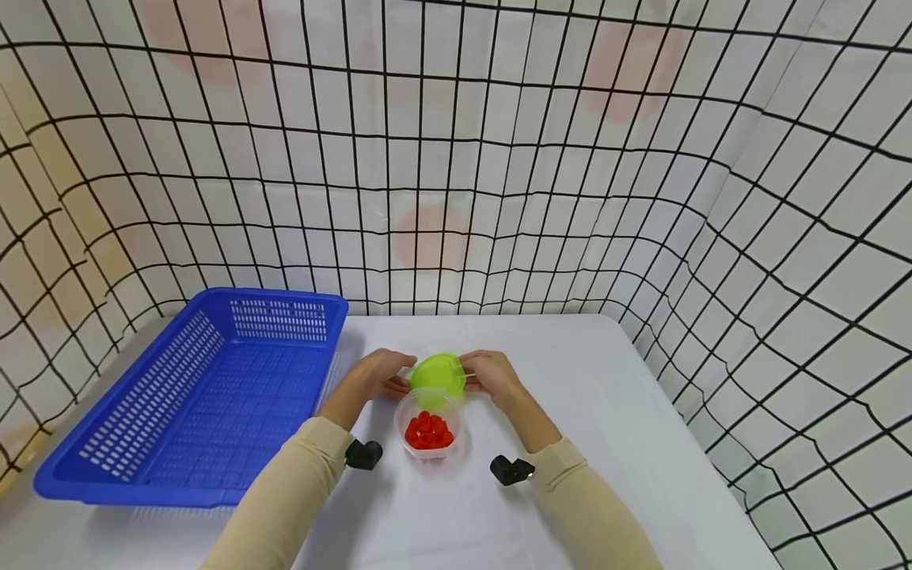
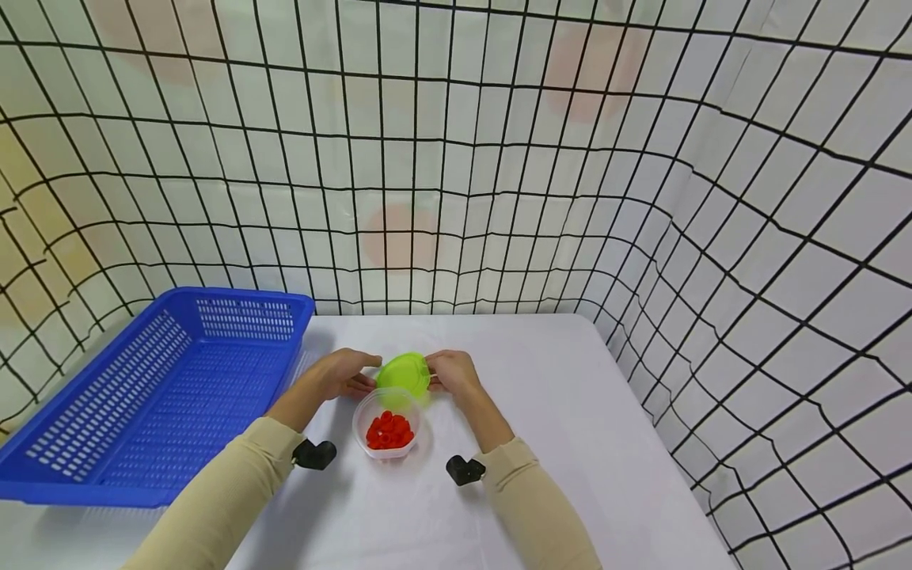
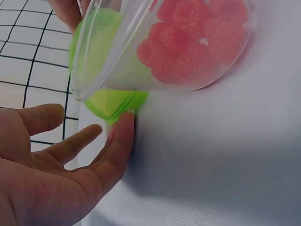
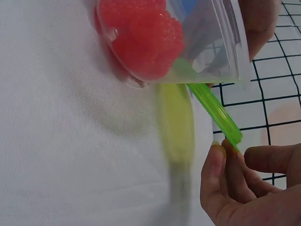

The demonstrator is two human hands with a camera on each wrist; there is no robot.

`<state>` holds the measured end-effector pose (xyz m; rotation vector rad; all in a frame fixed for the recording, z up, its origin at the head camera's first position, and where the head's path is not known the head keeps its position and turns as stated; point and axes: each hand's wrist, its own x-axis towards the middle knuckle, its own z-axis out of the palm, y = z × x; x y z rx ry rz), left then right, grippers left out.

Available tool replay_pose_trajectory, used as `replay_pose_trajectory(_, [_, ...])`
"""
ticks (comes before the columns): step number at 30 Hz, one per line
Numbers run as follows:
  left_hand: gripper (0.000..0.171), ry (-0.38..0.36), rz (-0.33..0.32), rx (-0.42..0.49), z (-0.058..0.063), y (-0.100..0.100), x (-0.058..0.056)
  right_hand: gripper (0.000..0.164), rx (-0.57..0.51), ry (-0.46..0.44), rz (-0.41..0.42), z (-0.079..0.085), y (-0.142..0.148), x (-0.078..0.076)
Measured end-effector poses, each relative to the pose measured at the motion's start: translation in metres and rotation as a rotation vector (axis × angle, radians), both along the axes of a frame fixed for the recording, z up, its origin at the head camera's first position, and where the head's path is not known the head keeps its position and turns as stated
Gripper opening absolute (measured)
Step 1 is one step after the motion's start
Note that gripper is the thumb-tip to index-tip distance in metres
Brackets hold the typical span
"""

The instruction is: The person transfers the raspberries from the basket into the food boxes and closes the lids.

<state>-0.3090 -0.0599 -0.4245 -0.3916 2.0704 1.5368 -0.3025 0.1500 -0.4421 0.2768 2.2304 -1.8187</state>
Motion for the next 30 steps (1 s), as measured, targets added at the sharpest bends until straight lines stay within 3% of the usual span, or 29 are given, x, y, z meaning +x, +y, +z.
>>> replay_pose_trajectory(9, [0.053,-0.008,0.005,-0.002,0.001,0.0,0.001,0.03,-0.043,0.041,0.021,0.003,0.0,0.002])
replay_pose_trajectory(19, [0.048,0.024,0.051,0.102,0.006,-0.002,-0.004,0.027,-0.092,0.119,0.005,0.01,-0.003,-0.002])
replay_pose_trajectory(24, [0.051,0.087,0.103,0.112,0.016,-0.002,-0.006,0.033,-0.101,0.136,-0.02,0.017,-0.004,-0.002])
replay_pose_trajectory(30, [0.053,0.177,0.15,0.175,0.032,-0.003,-0.004,0.049,-0.048,0.097,-0.021,0.026,-0.004,0.003])
